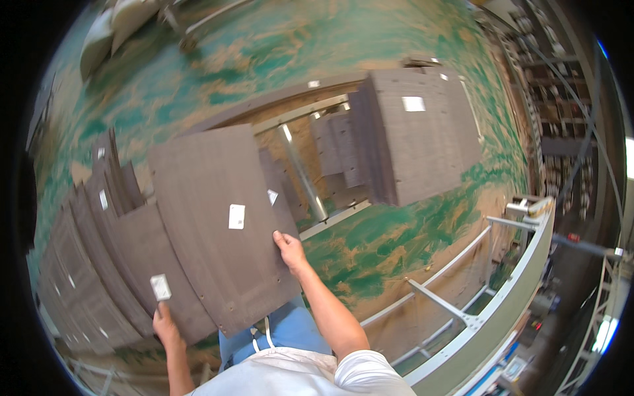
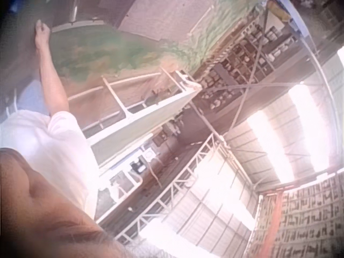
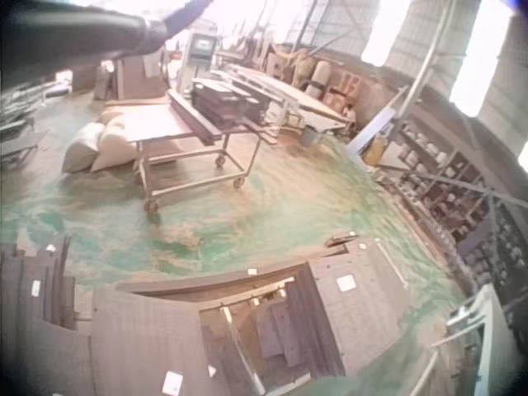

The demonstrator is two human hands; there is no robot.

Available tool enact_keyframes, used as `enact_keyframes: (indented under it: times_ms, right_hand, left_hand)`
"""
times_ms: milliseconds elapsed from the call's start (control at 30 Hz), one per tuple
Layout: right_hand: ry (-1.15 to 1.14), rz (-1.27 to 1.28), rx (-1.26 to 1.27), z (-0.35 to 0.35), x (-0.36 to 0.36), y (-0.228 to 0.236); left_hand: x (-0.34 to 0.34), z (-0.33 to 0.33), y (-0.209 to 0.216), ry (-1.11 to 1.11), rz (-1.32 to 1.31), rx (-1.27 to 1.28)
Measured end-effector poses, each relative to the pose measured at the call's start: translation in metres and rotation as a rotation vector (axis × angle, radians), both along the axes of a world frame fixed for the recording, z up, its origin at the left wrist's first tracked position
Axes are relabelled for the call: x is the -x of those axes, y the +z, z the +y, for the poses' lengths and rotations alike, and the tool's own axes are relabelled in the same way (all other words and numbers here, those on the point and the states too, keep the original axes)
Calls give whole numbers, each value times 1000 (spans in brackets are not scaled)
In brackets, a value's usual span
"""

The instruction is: The person picks up wooden boards from a roller conveyor, organizes them into stacks, and feeds them into an automated edge-banding machine.

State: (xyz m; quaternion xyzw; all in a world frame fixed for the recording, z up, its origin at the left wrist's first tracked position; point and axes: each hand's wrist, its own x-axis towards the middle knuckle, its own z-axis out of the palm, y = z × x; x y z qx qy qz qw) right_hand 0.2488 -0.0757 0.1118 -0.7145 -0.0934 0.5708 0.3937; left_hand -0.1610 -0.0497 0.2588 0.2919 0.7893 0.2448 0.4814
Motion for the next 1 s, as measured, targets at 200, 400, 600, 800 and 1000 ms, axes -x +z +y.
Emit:
enact_keyframes:
  times_ms: [200,400,600,800,1000]
  right_hand:
    - [56,-579,52,21,-56,123]
    - [-166,-763,-111,-13,-193,254]
    - [-282,-1031,-41,-17,-387,287]
    - [-285,-1136,114,30,-496,259]
    - [48,-1761,-126,56,-415,224]
  left_hand:
    - [90,4,70,83,-62,31]
    - [56,13,87,250,-165,20]
    - [0,21,92,368,-400,86]
    - [-11,24,101,349,-445,100]
    - [19,5,91,329,-236,103]
